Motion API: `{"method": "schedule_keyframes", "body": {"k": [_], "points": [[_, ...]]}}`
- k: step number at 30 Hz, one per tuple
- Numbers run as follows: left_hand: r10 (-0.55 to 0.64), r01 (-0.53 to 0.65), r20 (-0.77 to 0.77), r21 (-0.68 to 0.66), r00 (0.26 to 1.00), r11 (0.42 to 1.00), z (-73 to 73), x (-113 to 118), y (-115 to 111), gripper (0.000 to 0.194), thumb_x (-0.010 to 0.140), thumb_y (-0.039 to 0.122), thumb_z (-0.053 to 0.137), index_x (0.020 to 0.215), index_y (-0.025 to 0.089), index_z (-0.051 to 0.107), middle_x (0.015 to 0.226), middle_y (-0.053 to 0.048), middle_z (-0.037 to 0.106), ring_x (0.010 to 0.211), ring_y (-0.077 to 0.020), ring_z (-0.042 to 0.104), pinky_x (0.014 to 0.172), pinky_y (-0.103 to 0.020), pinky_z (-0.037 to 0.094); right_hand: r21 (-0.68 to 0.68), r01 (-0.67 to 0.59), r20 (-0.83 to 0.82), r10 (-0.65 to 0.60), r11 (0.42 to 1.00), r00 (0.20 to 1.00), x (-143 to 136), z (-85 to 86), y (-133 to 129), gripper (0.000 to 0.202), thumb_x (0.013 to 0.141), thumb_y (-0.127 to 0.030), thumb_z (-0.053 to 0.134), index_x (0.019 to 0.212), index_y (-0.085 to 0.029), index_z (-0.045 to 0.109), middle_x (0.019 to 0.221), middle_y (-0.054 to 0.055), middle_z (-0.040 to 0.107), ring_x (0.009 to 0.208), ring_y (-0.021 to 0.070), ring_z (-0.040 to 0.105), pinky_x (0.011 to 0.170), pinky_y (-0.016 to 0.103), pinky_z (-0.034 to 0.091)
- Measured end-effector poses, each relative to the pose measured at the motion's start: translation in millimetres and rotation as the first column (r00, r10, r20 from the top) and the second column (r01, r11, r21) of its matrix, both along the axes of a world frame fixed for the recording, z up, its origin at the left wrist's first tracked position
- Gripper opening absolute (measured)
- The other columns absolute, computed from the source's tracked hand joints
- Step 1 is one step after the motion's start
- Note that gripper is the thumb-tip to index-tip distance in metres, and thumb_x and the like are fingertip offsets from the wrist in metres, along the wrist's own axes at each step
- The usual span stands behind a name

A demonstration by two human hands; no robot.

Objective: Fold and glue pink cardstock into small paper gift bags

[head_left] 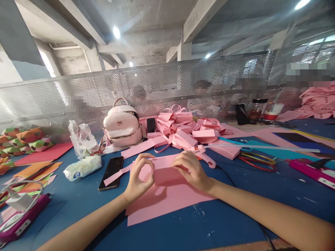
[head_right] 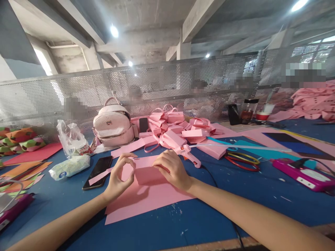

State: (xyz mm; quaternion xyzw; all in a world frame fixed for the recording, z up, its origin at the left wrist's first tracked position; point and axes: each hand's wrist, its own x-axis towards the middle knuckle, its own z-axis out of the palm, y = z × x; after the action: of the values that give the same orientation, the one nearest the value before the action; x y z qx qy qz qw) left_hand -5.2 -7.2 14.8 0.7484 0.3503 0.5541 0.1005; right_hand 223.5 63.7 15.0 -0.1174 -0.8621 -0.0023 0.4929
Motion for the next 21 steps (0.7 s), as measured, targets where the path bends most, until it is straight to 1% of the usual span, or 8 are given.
{"method": "schedule_keyframes", "body": {"k": [9,11,13,15,18,21], "points": [[-0.003,0.003,0.015,-0.029,1.0,1.0,0.1,-0.4,-0.1,0.012,0.086,0.009,0.055,0.088,0.021,0.054,0.114,-0.01,0.057,0.11,-0.0263,0.055,0.096,-0.043,0.043,0.012,-0.001,0.002,0.001,1.0,1.0,-0.1,-0.7,0.2,0.012,0.099,-0.016,0.052,0.095,-0.024,0.06,0.085,0.003,0.068,0.081,0.0215,0.056,0.076,0.037,0.038],[-0.006,0.007,0.024,-0.037,1.0,0.999,-1.4,-0.6,0.4,0.011,0.087,0.011,0.055,0.09,0.022,0.054,0.115,-0.01,0.057,0.111,-0.0265,0.055,0.097,-0.044,0.043,0.013,0.001,0.004,-0.001,1.0,1.0,0.1,-0.8,0.2,0.012,0.099,-0.015,0.053,0.095,-0.024,0.06,0.085,0.003,0.068,0.08,0.0215,0.056,0.075,0.038,0.039],[-0.013,0.015,0.038,-0.05,0.999,0.999,-3.5,-0.7,1.6,0.012,0.089,0.013,0.055,0.096,0.022,0.053,0.116,-0.01,0.056,0.113,-0.0261,0.054,0.101,-0.045,0.042,0.012,0.001,0.007,-0.001,1.0,1.0,0.2,-0.7,0.1,0.012,0.099,-0.015,0.053,0.096,-0.024,0.06,0.085,0.003,0.068,0.081,0.0217,0.056,0.076,0.038,0.039],[-0.029,0.033,0.045,-0.077,0.999,0.996,-6.3,-0.7,3.7,0.021,0.09,0.016,0.055,0.109,0.022,0.051,0.119,-0.01,0.056,0.118,-0.0262,0.053,0.105,-0.046,0.04,0.01,0.002,0.009,-0.002,1.0,1.0,0.4,-0.5,-0.1,0.012,0.099,-0.016,0.053,0.096,-0.025,0.06,0.086,0.003,0.068,0.081,0.022,0.057,0.076,0.038,0.039],[-0.083,0.086,0.025,-0.156,0.996,0.984,-11.7,-0.1,7.9,0.042,0.088,0.021,0.061,0.128,0.022,0.047,0.128,-0.012,0.055,0.126,-0.0273,0.051,0.111,-0.047,0.038,0.006,0.001,0.008,-0.001,1.0,1.0,0.5,0.4,-0.7,0.012,0.099,-0.016,0.052,0.096,-0.025,0.061,0.086,0.003,0.068,0.082,0.0219,0.057,0.076,0.038,0.039],[-0.14,0.137,0.006,-0.265,0.99,0.954,-18.1,0.3,12.4,0.056,0.085,0.023,0.069,0.136,0.022,0.046,0.133,-0.013,0.057,0.127,-0.0289,0.054,0.107,-0.046,0.045,0.0,-0.001,0.001,0.001,1.0,1.0,0.3,1.4,-1.6,0.013,0.099,-0.015,0.053,0.096,-0.024,0.061,0.086,0.003,0.068,0.082,0.0214,0.056,0.076,0.038,0.039]]}}
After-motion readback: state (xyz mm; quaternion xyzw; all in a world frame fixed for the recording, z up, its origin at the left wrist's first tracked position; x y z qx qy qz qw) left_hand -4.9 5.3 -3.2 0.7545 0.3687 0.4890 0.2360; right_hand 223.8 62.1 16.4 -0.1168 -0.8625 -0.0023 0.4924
